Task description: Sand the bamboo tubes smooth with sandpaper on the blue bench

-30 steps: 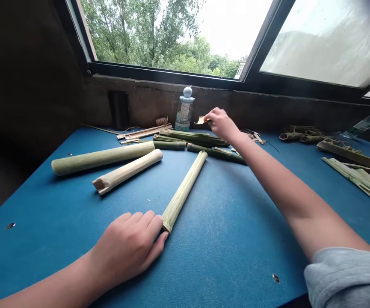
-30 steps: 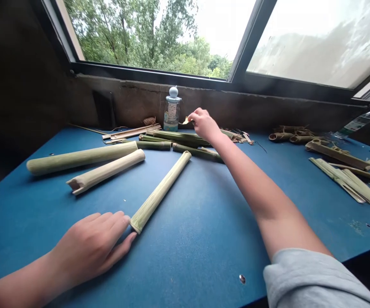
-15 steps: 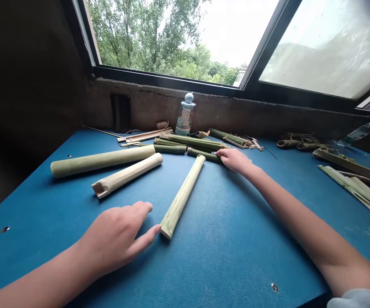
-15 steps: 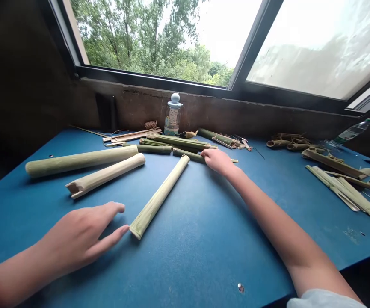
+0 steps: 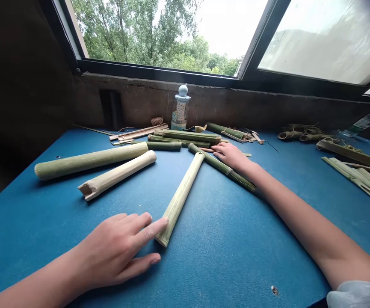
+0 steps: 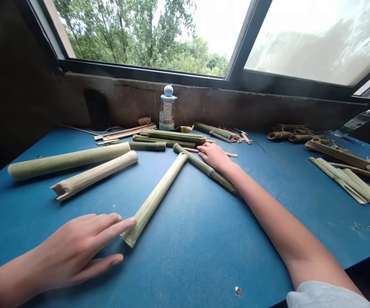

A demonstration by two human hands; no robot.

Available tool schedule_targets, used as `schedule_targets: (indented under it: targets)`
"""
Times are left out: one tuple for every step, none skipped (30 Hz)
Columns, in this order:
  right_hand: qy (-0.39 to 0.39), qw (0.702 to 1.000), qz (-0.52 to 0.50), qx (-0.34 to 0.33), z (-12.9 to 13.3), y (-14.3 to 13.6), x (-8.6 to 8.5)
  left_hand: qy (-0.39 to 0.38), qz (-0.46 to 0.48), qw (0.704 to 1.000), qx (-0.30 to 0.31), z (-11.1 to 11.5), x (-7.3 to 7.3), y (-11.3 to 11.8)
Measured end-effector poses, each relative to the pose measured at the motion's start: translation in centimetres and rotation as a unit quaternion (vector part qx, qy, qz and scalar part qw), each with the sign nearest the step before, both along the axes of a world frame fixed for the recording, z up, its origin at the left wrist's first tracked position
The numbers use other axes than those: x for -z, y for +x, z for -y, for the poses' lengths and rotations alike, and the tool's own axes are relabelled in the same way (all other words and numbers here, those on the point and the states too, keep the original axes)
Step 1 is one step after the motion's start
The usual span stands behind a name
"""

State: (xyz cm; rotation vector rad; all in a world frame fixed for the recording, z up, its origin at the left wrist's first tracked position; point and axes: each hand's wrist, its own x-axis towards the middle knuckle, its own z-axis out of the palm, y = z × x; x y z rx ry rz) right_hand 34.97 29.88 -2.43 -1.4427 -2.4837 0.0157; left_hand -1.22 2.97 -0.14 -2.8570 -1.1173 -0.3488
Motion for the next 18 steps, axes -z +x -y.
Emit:
schedule_targets:
  targets:
    - [0.001, 1.0, 0.009, 0.001, -0.1, 0.0, 0.2, -0.005, -0.004, 1.0, 0.016, -0.1, 0.0, 0.0]
    - [0.001, 1.0, 0.016, 0.003, -0.2, 0.0, 0.3, -0.01, -0.009, 0.999, 0.029, -0.2, -0.1, 0.0]
    - [0.0, 1.0, 0.022, 0.005, -0.1, -0.1, 0.2, -0.014, -0.014, 0.999, 0.037, -0.3, -0.1, 0.0]
    - [-0.002, 1.0, 0.026, 0.008, -0.1, -0.1, 0.1, -0.018, -0.018, 0.999, 0.04, -0.3, -0.1, 0.1]
    - [-0.005, 1.0, 0.027, 0.011, 0.0, -0.1, -0.2, -0.02, -0.02, 0.999, 0.039, -0.3, -0.2, 0.3]
    - [-0.009, 0.999, 0.027, 0.014, 0.1, -0.1, -0.6, -0.022, -0.022, 0.999, 0.037, -0.4, -0.3, 0.6]
    - [-0.015, 0.999, 0.025, 0.02, 0.3, -0.1, -1.1, -0.022, -0.026, 0.999, 0.035, -0.4, -0.4, 1.0]
    - [-0.022, 0.999, 0.02, 0.027, 0.5, 0.0, -1.8, -0.021, -0.034, 0.999, 0.033, -0.4, -0.5, 1.4]
    - [-0.028, 0.999, 0.014, 0.036, 0.7, 0.2, -2.6, -0.019, -0.046, 0.998, 0.029, -0.4, -0.6, 2.0]
    - [-0.033, 0.998, 0.008, 0.043, 1.1, 0.4, -3.5, -0.015, -0.06, 0.998, 0.022, -0.4, -0.7, 2.5]
    - [-0.039, 0.998, -0.003, 0.051, 1.4, 0.7, -4.5, -0.008, -0.076, 0.997, 0.014, -0.4, -0.8, 3.0]
    - [-0.045, 0.997, -0.023, 0.058, 1.8, 1.0, -5.6, 0.001, -0.089, 0.996, 0.007, -0.4, -0.8, 3.5]
    - [-0.05, 0.995, -0.053, 0.062, 2.2, 1.3, -6.6, 0.012, -0.096, 0.995, 0.003, -0.4, -0.7, 3.9]
    - [-0.055, 0.992, -0.094, 0.062, 2.6, 1.5, -7.6, 0.024, -0.096, 0.995, 0.0, -0.3, -0.5, 4.2]
    - [-0.056, 0.988, -0.133, 0.057, 3.0, 1.7, -8.5, 0.034, -0.091, 0.995, -0.002, -0.1, -0.3, 4.5]
    - [-0.055, 0.981, -0.178, 0.049, 3.3, 1.9, -9.4, 0.044, -0.079, 0.996, -0.003, 0.2, 0.0, 4.7]
    - [-0.051, 0.971, -0.229, 0.036, 3.7, 2.0, -10.1, 0.055, -0.062, 0.997, -0.004, 0.6, 0.3, 4.9]
    - [-0.046, 0.958, -0.284, 0.02, 4.0, 2.0, -10.9, 0.065, -0.039, 0.997, -0.003, 0.9, 0.7, 5.0]
